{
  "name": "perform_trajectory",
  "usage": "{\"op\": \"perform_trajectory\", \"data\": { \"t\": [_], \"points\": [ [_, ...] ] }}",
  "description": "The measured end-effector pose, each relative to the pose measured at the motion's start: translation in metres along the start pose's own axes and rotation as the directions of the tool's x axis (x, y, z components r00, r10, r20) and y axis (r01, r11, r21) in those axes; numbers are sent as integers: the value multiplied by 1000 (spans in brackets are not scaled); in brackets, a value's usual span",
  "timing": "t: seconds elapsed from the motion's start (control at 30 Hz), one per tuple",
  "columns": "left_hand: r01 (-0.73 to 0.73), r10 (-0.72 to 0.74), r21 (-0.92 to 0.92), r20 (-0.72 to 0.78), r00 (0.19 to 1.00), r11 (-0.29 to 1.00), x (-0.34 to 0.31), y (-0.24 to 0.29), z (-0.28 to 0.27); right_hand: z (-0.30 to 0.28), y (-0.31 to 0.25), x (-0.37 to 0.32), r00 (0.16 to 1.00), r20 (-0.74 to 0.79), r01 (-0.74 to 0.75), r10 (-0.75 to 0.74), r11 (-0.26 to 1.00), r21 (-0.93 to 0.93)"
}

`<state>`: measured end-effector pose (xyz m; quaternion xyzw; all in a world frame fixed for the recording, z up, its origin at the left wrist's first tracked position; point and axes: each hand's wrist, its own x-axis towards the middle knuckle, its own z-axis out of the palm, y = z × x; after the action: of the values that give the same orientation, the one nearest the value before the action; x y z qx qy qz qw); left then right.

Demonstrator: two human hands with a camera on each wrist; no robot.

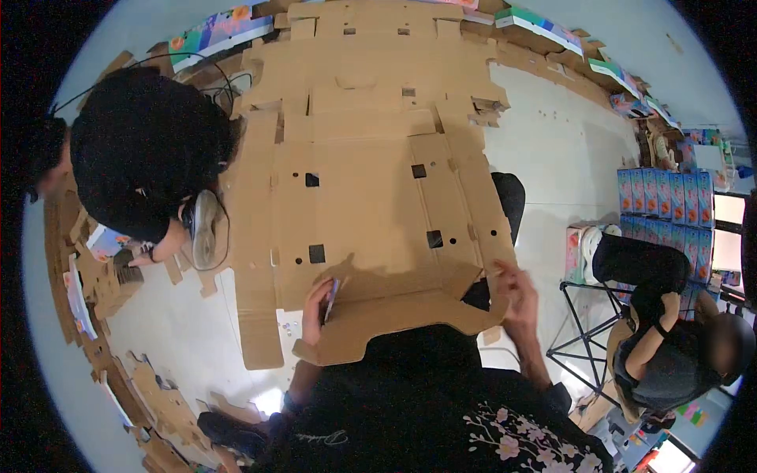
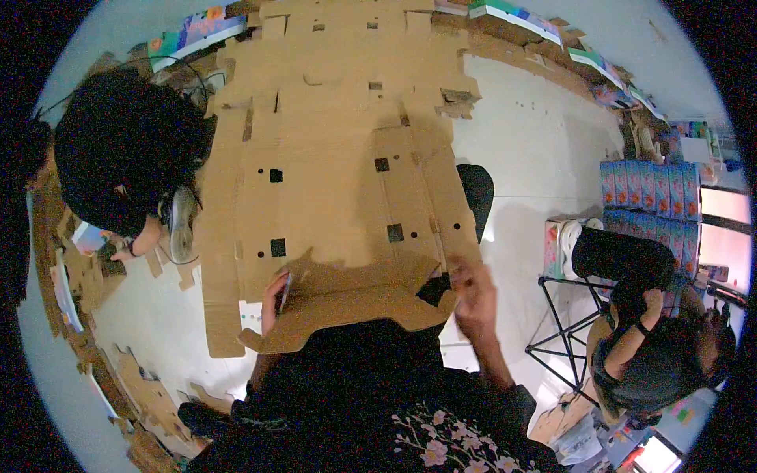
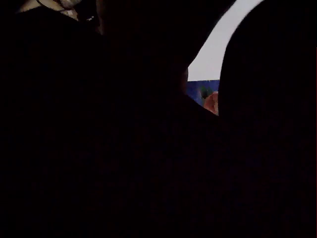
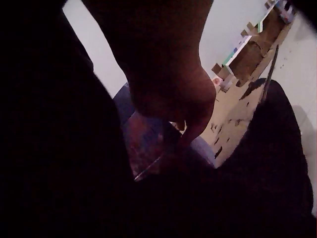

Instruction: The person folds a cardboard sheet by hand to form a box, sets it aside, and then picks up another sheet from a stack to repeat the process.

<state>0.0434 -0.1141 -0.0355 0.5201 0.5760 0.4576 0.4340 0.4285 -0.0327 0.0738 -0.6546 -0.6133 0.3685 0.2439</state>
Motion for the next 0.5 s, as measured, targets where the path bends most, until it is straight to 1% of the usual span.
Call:
{"op": "perform_trajectory", "data": {
  "t": [0.03, 0.07, 0.1, 0.13, 0.17, 0.2, 0.23, 0.27, 0.3, 0.33, 0.4, 0.47, 0.5],
  "points": [
    [18, -18, -48, -12, 1000, 999, 0, 3, 1, -11, 7, 9, 994, -94, 41, -60, 979, -197],
    [33, -35, -97, -25, 999, 995, 1, 5, 1, -21, 15, 14, 975, -172, 65, -142, 919, -389],
    [44, -50, -145, -37, 998, 988, 3, 7, 2, -32, 29, 14, 991, -123, -76, 43, 958, -278],
    [53, -60, -171, -39, 997, 984, 3, 2, 3, -42, 43, 17, 974, -55, -226, 220, 959, -173],
    [62, -71, -196, -41, 997, 979, 2, -7, 2, -49, 57, 19, 923, 30, -380, 383, 921, -80],
    [72, -83, -222, -40, 996, 972, 0, -12, 3, -53, 61, 19, 902, 137, -425, 409, 899, 110],
    [69, -71, -144, -13, 997, 987, 5, 2, 2, -57, 63, 19, 878, 244, -472, 412, 833, 290],
    [60, -59, -64, 15, 998, 996, 9, 18, -4, -60, 65, 21, 852, 348, -517, 390, 727, 452],
    [50, -50, 18, 45, 998, 999, 11, 30, -7, -60, 55, 21, 846, 418, -525, 331, 651, 548],
    [47, -51, 67, 61, 997, 997, 9, 32, -8, -57, 45, 20, 858, 440, -508, 266, 574, 643],
    [33, -50, 166, 100, 994, 986, 7, 32, -14, -50, 25, 20, 883, 451, -465, 132, 380, 799],
    [36, -52, 198, 75, 996, 979, -3, 17, -12, -41, 16, 17, 897, 423, -433, 130, 452, 780],
    [33, -44, 220, 45, 998, 975, -7, 22, -13, -36, 14, 16, 902, 412, -419, 127, 484, 769]
  ]
}}
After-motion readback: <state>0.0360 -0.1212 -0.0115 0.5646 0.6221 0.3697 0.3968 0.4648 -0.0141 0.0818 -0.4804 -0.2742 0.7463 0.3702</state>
